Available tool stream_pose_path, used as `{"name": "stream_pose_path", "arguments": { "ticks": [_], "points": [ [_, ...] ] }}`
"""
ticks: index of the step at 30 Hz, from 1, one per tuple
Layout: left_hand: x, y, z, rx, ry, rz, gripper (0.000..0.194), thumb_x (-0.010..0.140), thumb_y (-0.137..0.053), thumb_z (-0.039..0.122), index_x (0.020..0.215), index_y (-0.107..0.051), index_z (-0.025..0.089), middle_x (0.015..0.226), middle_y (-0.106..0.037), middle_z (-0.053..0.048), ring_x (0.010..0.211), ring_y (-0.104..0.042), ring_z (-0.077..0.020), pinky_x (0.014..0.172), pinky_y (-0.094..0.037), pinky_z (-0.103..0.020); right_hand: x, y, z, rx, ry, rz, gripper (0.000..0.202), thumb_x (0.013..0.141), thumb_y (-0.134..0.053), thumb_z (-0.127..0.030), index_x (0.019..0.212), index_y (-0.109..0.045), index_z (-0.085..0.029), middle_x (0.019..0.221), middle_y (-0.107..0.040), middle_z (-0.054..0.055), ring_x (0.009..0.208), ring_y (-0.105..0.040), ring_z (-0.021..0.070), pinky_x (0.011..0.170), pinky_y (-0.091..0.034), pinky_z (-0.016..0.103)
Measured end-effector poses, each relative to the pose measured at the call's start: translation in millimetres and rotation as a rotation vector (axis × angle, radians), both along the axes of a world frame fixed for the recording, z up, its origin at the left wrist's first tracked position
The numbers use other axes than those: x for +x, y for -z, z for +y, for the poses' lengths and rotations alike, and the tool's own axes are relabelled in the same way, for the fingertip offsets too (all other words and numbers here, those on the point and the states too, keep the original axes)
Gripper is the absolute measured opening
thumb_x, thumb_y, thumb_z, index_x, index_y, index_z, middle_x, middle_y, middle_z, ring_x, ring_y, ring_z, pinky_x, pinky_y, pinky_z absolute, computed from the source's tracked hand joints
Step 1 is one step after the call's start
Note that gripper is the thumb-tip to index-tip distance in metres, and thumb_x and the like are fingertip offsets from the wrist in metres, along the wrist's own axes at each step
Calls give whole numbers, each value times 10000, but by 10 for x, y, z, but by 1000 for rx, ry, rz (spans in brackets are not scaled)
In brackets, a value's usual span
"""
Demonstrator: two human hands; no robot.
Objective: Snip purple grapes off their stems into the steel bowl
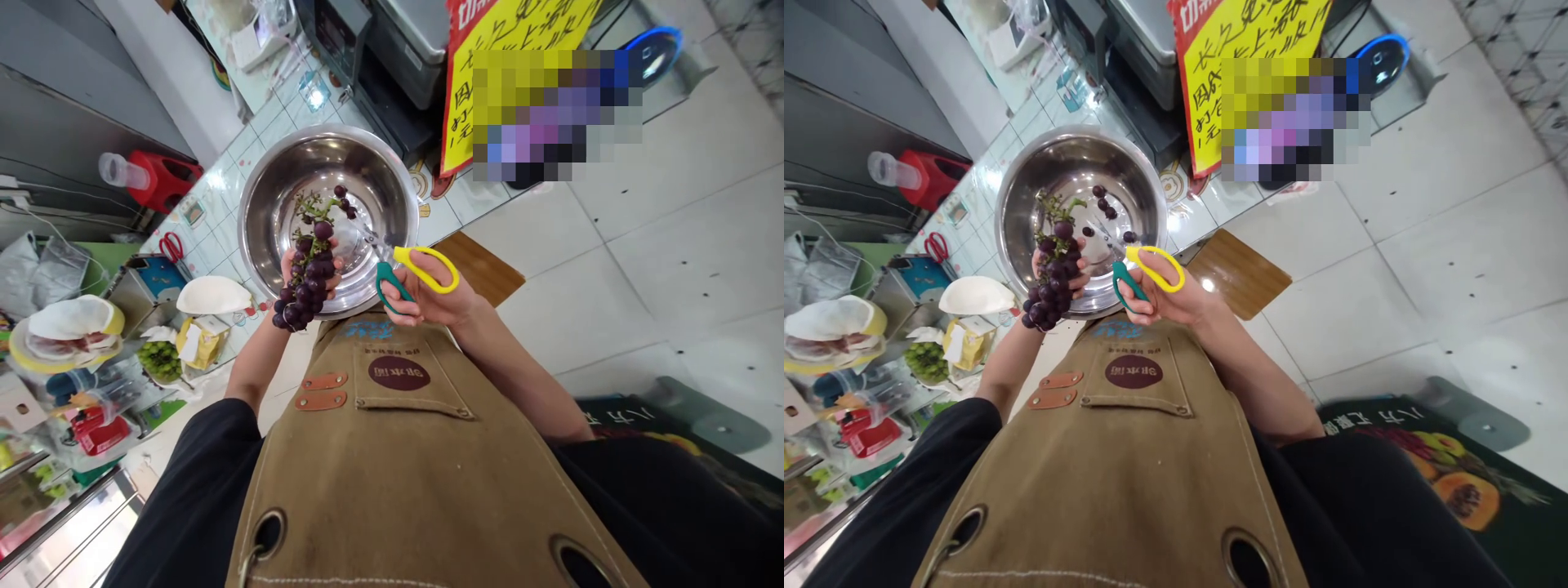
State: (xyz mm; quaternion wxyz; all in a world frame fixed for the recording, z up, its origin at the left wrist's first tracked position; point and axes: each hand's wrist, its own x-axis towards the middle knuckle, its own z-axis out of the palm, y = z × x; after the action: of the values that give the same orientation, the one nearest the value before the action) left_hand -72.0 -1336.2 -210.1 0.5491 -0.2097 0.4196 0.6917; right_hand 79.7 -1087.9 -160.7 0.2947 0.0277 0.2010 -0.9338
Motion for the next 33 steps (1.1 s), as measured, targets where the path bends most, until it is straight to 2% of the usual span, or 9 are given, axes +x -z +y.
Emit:
{"name": "stream_pose_path", "arguments": {
  "ticks": [4, 8, 11, 15, 18, 22, 27, 31, 33],
  "points": [
    [85, -66, -1, -54, -32, -6, 937, 822, -207, 897, 1453, -561, 302, 819, -629, -78, 570, -479, -191, 595, -510, -400, 74, -79, -50, -3, -20, 13, 462, 1053, -638, -624, 898, -580, -193, 698, -586, -39, 486, -466, 74, 477, -451, 223],
    [164, -114, 17, -107, -65, 29, 983, 839, -143, 898, 1481, -522, 257, 904, -639, -113, 657, -492, -210, 693, -527, -450, 101, -97, -87, -296, -151, 20, 591, 1078, -450, -741, 872, -560, -198, 542, -447, -63, 463, -476, 111, 445, -425, 220],
    [200, -116, 42, -99, -67, 89, 949, 812, -222, 907, 1424, -544, 258, 968, -649, -130, 746, -519, -237, 772, -502, -485, 98, -57, -147, -458, -131, -87, 573, 1080, -400, -750, 845, -485, -234, 499, -360, -78, 444, -451, 127, 426, -422, 217],
    [218, -88, 59, -28, -30, 157, 883, 724, -405, 878, 1346, -551, 270, 967, -636, -112, 741, -452, -220, 758, -432, -447, 97, 12, -233, -569, -117, -188, 564, 1081, -380, -759, 837, -443, -254, 487, -376, -81, 401, -409, 130, 362, -385, 220],
    [202, -66, 43, -4, 12, 186, 831, 679, -472, 825, 1291, -552, 269, 958, -660, -103, 702, -394, -189, 710, -401, -412, 88, 39, -266, -622, -98, -187, 566, 1088, -372, -751, 843, -454, -248, 484, -390, -83, 390, -412, 125, 356, -388, 214],
    [140, -61, 19, 46, 72, 171, 760, 646, -523, 731, 1211, -574, 225, 860, -659, -103, 662, -417, -186, 678, -421, -405, 77, 46, -266, -638, -80, -203, 576, 1090, -375, -750, 830, -462, -243, 470, -370, -91, 378, -402, 117, 358, -396, 209],
    [72, -90, 36, 122, 28, 158, 608, 675, -491, 605, 1149, -598, 240, 916, -713, -102, 631, -447, -178, 659, -443, -401, 94, 69, -237, -703, -79, -176, 582, 1092, -355, -751, 840, -467, -240, 490, -390, -82, 395, -440, 120, 385, -421, 205],
    [22, -33, 12, 32, 24, 162, 652, 658, -515, 611, 1175, -626, 230, 852, -707, -89, 625, -517, -203, 680, -481, -424, 77, 103, -233, -735, -85, -188, 561, 1096, -368, -730, 842, -473, -240, 493, -415, -75, 398, -455, 130, 382, -428, 217],
    [-13, 16, -10, -15, 84, 160, 703, 616, -550, 634, 1155, -648, 193, 764, -678, -96, 617, -571, -234, 656, -503, -423, 52, 115, -239, -732, -74, -219, 556, 1090, -405, -726, 824, -466, -241, 483, -411, -80, 384, -432, 123, 366, -415, 213]
  ]
}}
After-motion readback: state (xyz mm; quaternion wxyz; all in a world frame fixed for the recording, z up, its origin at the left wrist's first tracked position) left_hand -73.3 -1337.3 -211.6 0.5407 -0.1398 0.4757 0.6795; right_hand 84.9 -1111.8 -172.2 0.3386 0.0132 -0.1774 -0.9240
